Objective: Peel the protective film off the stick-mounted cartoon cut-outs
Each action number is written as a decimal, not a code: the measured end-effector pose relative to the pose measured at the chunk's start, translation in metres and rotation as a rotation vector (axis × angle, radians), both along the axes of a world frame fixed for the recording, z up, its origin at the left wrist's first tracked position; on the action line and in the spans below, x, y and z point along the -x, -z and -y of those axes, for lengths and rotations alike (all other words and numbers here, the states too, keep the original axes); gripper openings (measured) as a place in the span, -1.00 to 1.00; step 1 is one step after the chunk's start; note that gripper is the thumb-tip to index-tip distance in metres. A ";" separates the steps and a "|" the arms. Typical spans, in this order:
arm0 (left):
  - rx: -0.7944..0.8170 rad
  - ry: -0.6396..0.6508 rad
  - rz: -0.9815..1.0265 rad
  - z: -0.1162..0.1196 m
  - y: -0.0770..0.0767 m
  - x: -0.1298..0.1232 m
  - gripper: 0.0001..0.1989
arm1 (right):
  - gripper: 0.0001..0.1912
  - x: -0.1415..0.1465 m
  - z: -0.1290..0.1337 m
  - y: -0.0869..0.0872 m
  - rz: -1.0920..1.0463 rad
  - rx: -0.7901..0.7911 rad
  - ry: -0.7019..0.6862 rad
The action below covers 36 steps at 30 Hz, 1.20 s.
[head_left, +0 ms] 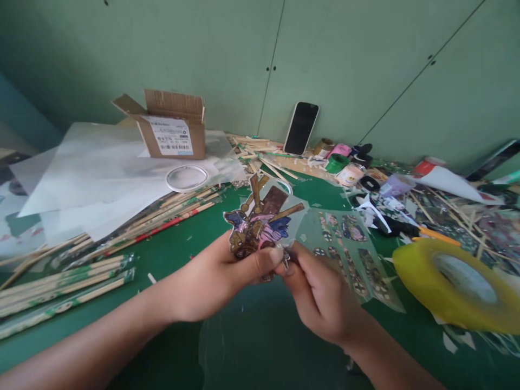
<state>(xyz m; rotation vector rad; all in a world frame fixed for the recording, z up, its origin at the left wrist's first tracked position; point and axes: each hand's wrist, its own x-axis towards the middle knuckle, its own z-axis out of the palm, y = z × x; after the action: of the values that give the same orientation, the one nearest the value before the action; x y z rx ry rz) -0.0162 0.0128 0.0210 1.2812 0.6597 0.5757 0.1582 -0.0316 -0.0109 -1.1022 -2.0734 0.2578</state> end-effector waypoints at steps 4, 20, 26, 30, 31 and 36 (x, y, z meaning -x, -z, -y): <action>0.027 -0.026 0.073 0.000 -0.002 -0.002 -0.91 | -0.85 0.001 0.001 -0.001 -0.085 0.042 -0.050; 0.102 0.029 0.074 -0.001 0.001 -0.002 -0.82 | -0.87 -0.001 0.004 0.003 -0.151 0.144 -0.108; 0.100 0.021 0.053 -0.001 0.001 -0.004 -0.82 | -0.86 -0.001 0.002 0.000 -0.022 0.038 -0.044; 0.075 0.011 0.025 -0.002 -0.001 -0.004 -0.82 | -0.83 0.000 0.002 -0.004 0.058 -0.018 -0.014; 0.064 0.011 0.021 -0.002 -0.002 -0.004 -0.81 | -0.82 0.001 0.002 -0.004 0.076 -0.029 0.002; 0.042 0.021 -0.008 -0.001 -0.003 -0.001 -0.85 | -0.81 0.002 0.003 -0.003 0.109 -0.068 0.026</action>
<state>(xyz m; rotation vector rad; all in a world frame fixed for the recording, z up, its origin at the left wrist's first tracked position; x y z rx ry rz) -0.0148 0.0141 0.0239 1.2503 0.6606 0.5371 0.1566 -0.0349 -0.0075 -1.1226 -2.1460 0.1155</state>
